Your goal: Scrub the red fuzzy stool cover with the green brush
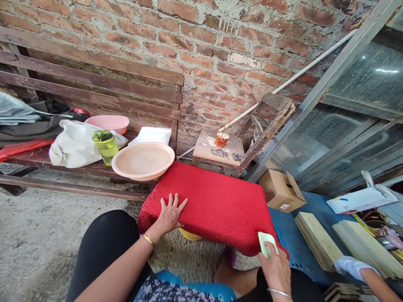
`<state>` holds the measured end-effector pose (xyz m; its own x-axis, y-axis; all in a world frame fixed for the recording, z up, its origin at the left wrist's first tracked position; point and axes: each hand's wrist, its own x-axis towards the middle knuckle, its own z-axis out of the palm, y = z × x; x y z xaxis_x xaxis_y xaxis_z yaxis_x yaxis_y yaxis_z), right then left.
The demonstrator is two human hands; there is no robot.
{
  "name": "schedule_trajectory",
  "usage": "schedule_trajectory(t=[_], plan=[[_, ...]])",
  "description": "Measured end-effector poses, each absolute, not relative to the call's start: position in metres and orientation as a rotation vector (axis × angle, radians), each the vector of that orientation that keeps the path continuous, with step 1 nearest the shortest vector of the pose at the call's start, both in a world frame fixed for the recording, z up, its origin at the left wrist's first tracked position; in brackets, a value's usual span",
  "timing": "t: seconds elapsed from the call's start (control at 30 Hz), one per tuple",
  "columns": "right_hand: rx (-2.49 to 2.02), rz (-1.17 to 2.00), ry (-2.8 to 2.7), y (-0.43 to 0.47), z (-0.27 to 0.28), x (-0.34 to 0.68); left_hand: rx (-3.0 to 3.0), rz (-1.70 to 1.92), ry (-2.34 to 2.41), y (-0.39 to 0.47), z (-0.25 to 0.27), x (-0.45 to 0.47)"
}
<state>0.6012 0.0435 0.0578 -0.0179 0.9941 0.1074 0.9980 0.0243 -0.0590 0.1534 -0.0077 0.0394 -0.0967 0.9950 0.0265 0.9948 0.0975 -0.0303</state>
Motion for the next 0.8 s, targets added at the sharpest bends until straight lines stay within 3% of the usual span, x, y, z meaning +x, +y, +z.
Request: schedule_trajectory(t=[0.07, 0.33, 0.63, 0.8], plan=[[-2.201, -0.062, -2.090, 0.043, 0.061, 0.611, -2.075, 0.000, -2.289, -0.008, 0.039, 0.153], [-1.651, 0.149, -2.349, 0.025, 0.062, 0.510, -2.041, -0.014, -2.254, -0.009, 0.029, 0.151], [-2.269, -0.155, -2.097, 0.038, 0.077, 0.609, -2.055, 0.015, -2.287, -0.007, 0.032, 0.152], [-2.022, -0.038, -2.207, 0.039, 0.081, 0.563, -2.057, 0.029, -2.306, -0.007, 0.036, 0.151]])
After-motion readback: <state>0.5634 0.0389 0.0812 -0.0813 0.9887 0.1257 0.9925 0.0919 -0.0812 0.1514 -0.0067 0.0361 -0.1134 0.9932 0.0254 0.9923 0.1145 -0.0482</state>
